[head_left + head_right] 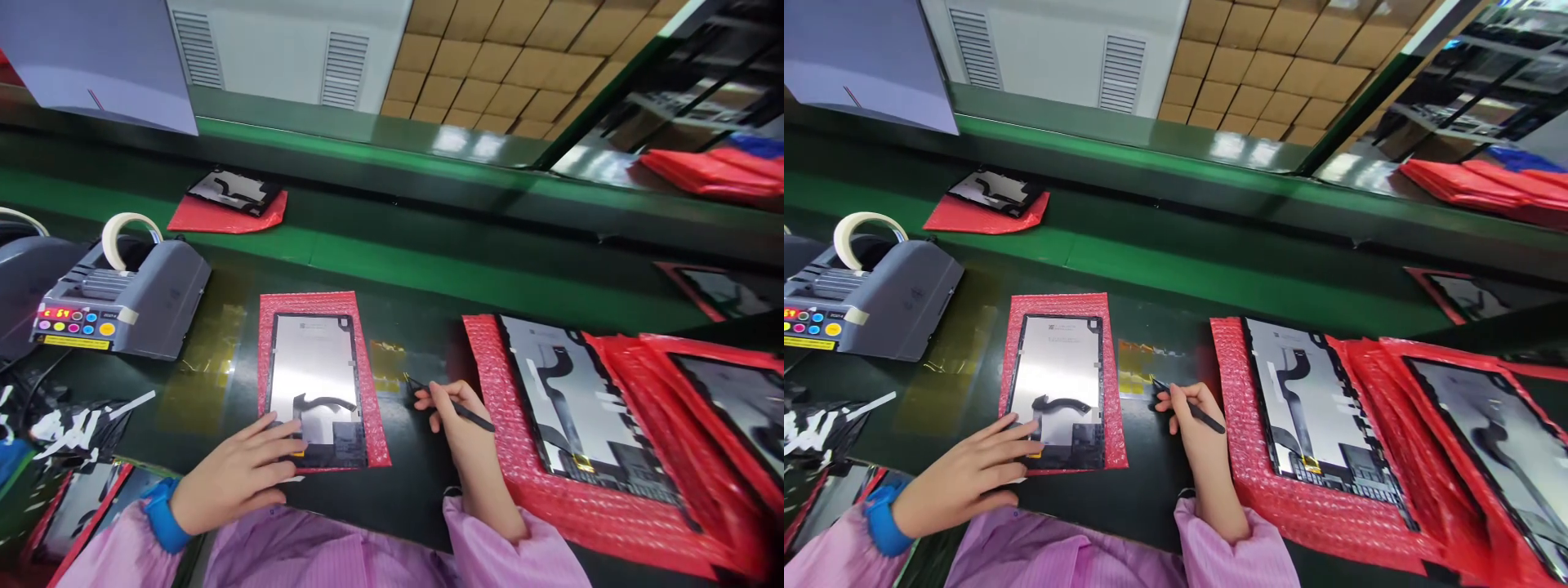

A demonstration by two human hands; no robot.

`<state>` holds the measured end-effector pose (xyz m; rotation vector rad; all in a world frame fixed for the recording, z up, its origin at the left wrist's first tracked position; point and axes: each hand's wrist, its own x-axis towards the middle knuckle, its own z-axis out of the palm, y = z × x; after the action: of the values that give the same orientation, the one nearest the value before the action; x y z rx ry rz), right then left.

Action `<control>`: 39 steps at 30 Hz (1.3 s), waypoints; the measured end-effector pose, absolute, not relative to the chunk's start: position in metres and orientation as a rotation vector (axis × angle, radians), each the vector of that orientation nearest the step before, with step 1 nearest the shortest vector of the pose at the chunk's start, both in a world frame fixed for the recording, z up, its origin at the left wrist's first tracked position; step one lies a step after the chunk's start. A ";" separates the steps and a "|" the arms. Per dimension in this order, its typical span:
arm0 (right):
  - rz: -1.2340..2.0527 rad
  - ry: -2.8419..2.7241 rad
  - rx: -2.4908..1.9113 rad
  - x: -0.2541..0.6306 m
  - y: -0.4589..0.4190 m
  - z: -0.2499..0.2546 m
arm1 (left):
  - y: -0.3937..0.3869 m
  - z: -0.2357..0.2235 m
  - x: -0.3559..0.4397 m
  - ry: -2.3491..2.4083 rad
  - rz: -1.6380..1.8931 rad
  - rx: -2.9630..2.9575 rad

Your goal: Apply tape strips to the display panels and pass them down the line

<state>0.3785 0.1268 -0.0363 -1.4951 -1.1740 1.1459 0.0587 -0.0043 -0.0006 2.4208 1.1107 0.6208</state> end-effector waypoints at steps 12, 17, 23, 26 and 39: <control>1.556 -1.156 -1.215 0.357 0.064 -0.015 | 0.003 -0.024 0.092 1.315 0.676 2.414; 1.745 -1.342 -1.195 0.336 0.041 -0.027 | 0.002 -0.026 0.087 1.276 0.752 2.304; 1.710 -1.417 -1.216 0.313 0.043 -0.026 | 0.002 -0.025 0.087 1.281 0.765 2.235; 1.679 -1.416 -1.234 0.307 0.045 -0.022 | 0.003 -0.023 0.088 1.284 0.760 2.207; 1.616 -1.455 -1.261 0.301 0.043 -0.019 | 0.003 -0.024 0.089 1.287 0.762 2.194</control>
<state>0.3012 0.0428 -0.0194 -1.2611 -1.4554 1.6157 0.0889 0.0029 -0.0235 2.1937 1.2872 0.7616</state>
